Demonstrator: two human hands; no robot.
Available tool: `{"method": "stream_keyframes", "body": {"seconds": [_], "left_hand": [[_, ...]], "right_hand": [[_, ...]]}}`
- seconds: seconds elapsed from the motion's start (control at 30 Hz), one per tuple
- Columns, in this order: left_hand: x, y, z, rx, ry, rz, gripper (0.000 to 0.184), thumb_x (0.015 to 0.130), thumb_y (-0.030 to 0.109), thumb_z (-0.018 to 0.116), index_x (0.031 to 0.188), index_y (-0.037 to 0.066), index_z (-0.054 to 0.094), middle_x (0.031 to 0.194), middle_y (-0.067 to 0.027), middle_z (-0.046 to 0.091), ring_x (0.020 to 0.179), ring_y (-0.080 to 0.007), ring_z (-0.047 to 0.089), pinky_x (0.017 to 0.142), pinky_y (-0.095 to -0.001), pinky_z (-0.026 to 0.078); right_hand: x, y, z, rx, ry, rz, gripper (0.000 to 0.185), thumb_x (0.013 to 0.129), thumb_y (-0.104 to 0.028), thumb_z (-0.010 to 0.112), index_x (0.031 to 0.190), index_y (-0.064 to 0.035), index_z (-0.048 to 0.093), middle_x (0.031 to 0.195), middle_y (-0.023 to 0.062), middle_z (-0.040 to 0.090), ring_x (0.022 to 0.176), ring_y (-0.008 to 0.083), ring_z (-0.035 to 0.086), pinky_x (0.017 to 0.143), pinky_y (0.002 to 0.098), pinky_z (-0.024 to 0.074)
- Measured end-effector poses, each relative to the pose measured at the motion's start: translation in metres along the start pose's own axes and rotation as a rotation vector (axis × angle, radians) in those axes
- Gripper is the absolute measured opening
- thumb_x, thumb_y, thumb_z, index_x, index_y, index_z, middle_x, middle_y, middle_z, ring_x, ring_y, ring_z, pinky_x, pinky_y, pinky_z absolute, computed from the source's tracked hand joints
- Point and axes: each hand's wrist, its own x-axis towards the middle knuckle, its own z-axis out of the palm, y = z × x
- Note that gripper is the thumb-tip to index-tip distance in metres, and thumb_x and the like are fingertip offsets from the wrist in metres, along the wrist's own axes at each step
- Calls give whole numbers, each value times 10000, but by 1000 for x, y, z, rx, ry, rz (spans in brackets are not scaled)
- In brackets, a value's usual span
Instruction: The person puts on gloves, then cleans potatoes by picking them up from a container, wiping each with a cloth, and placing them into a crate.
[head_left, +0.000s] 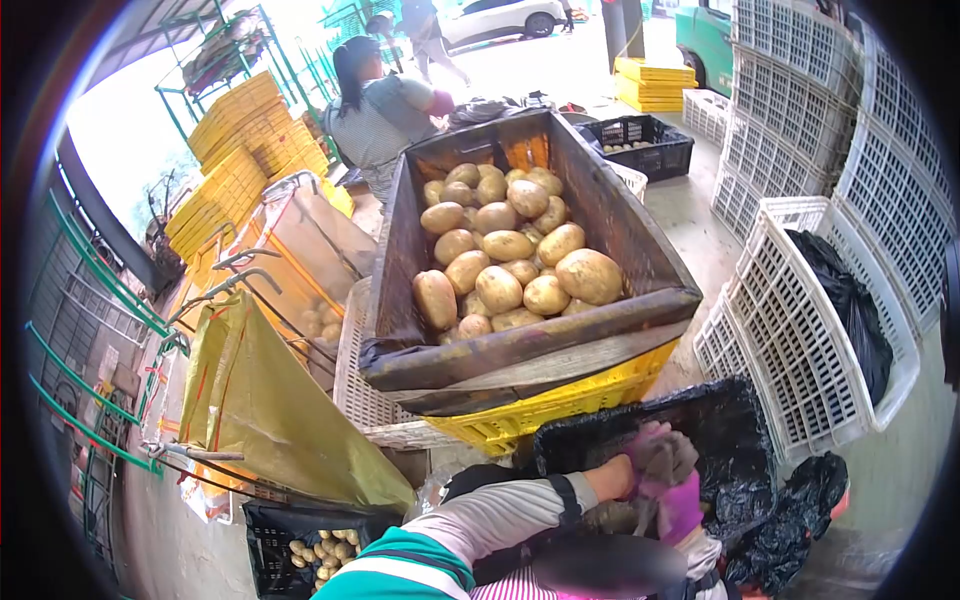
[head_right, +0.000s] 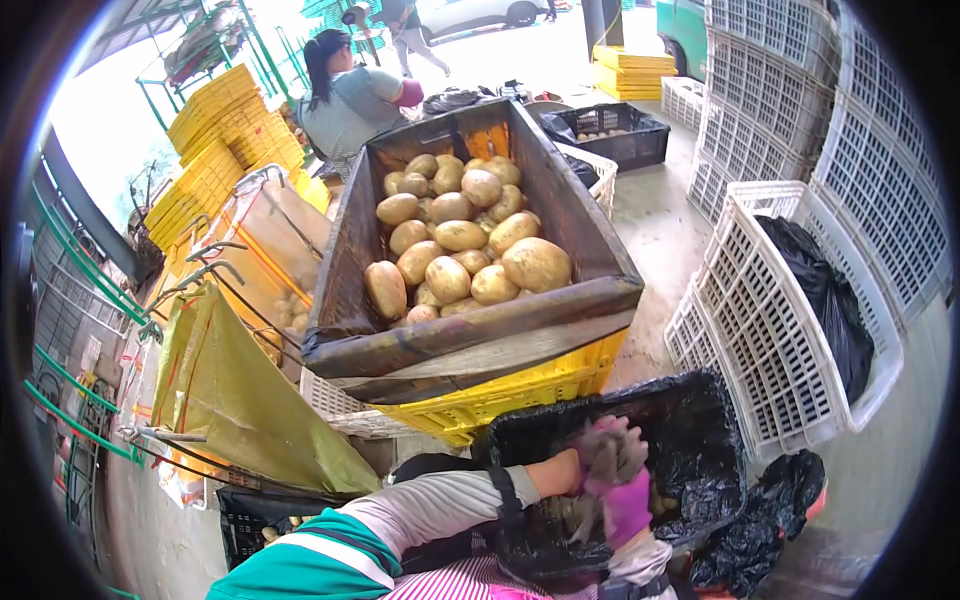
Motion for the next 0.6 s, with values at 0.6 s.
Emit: {"method": "stream_keyframes", "body": {"seconds": [0.6], "left_hand": [[44, -43, 39, -1795, 343, -84, 594, 922, 427, 542, 1355, 77, 334, 1345, -134, 432, 1233, -278, 443, 1047, -375, 348]], "right_hand": [[1, -26, 35, -256, 336, -378, 617, 800, -92, 752, 1332, 5, 453, 1257, 134, 561, 1166, 241, 558, 1000, 355, 447]]}}
